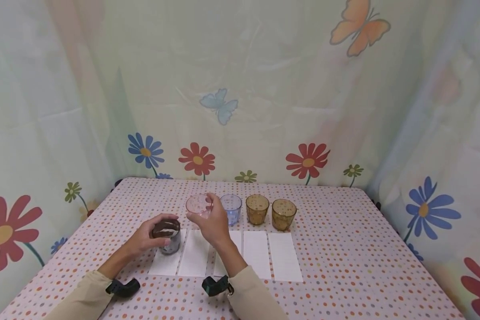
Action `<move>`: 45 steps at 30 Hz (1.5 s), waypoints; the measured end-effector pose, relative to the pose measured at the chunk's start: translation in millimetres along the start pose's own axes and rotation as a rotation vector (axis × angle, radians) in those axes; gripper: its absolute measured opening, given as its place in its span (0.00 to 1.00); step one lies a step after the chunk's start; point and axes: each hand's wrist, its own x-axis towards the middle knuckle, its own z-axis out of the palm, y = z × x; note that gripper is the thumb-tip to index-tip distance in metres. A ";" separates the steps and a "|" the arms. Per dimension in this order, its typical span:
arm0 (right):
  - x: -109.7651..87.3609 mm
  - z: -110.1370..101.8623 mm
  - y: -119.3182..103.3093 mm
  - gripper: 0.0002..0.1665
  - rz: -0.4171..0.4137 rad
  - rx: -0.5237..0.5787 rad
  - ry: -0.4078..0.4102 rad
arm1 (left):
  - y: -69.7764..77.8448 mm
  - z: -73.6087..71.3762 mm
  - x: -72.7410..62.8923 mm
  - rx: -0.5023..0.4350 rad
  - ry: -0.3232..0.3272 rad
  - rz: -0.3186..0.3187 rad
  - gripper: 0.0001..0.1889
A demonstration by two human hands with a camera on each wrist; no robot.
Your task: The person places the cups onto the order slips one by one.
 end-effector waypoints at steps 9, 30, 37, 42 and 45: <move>-3.8 -1.8 0.8 0.48 -0.005 -0.001 -0.006 | -4.2 1.4 -2.8 0.002 0.006 -0.009 0.31; -7.2 -1.2 4.1 0.45 -0.031 0.005 -0.025 | -6.8 1.2 -3.0 0.013 0.008 0.013 0.31; -6.7 -3.0 3.7 0.45 -0.023 -0.001 -0.029 | -5.4 1.4 -2.3 0.013 0.009 -0.003 0.32; -6.1 -3.8 3.3 0.46 -0.018 -0.007 -0.029 | -4.7 0.3 -0.9 0.008 0.004 0.007 0.31; -5.3 -3.6 3.3 0.46 -0.016 -0.005 -0.029 | -4.4 -0.6 -0.2 0.014 0.000 0.020 0.31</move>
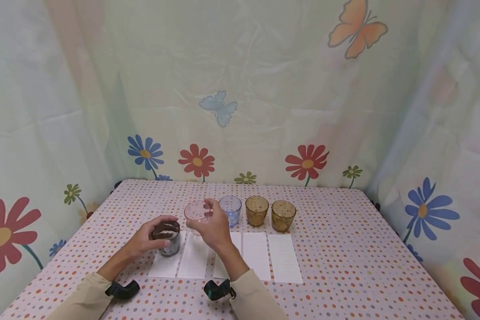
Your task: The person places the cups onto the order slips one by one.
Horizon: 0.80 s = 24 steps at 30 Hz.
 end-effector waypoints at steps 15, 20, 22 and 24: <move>-0.5 -1.2 1.4 0.44 0.021 0.001 -0.015 | -1.0 1.2 0.5 0.012 0.006 -0.002 0.30; -1.1 -1.2 2.2 0.43 0.015 -0.002 -0.021 | 0.4 1.5 -0.5 0.010 0.005 -0.006 0.31; -1.3 -1.4 2.4 0.43 0.011 -0.001 -0.024 | 1.1 1.1 -0.6 0.011 0.010 -0.014 0.32; -2.0 -1.7 2.6 0.42 0.009 0.001 -0.028 | 1.2 1.0 -0.7 0.015 0.013 -0.018 0.31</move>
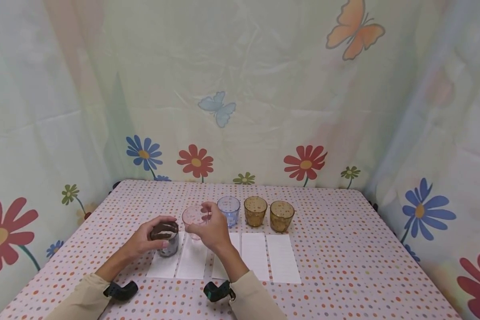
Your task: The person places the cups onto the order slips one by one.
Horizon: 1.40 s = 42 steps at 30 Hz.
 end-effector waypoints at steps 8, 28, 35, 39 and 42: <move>-2.3 -1.6 -0.1 0.40 -0.013 0.004 -0.025 | 1.5 -1.5 1.8 0.013 0.007 -0.008 0.31; -7.5 1.3 6.3 0.43 -0.008 0.031 -0.122 | 0.7 -0.5 1.5 -0.008 -0.013 0.017 0.32; -8.0 2.3 8.1 0.42 -0.001 0.032 -0.136 | 1.2 0.4 0.3 -0.017 -0.011 0.017 0.32; -8.1 2.9 7.7 0.42 0.003 0.027 -0.143 | 1.3 0.1 -0.4 -0.014 -0.009 0.016 0.32; -8.4 2.9 6.7 0.42 0.009 0.037 -0.153 | 1.6 0.3 -0.7 -0.011 -0.006 0.011 0.31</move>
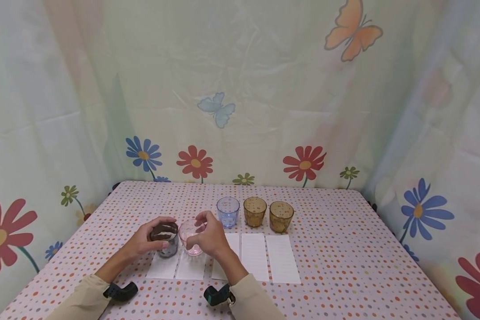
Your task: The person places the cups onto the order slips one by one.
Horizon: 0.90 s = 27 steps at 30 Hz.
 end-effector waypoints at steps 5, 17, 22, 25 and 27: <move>0.3 0.1 0.8 0.43 0.013 -0.001 -0.019 | 0.9 0.5 -0.1 -0.009 -0.003 -0.001 0.32; 0.2 -2.9 1.0 0.42 0.042 0.020 -0.114 | -1.2 -0.3 0.5 0.004 -0.002 0.002 0.32; -1.3 -4.8 0.1 0.41 0.043 0.038 -0.134 | -1.4 -0.7 -0.2 -0.006 -0.011 0.017 0.31; -0.6 -4.8 0.2 0.40 0.041 0.028 -0.138 | -0.5 -1.0 -0.6 -0.010 -0.010 0.021 0.30; 0.4 -4.8 0.9 0.39 0.039 0.017 -0.141 | 0.1 -1.3 -0.5 -0.012 -0.011 0.028 0.30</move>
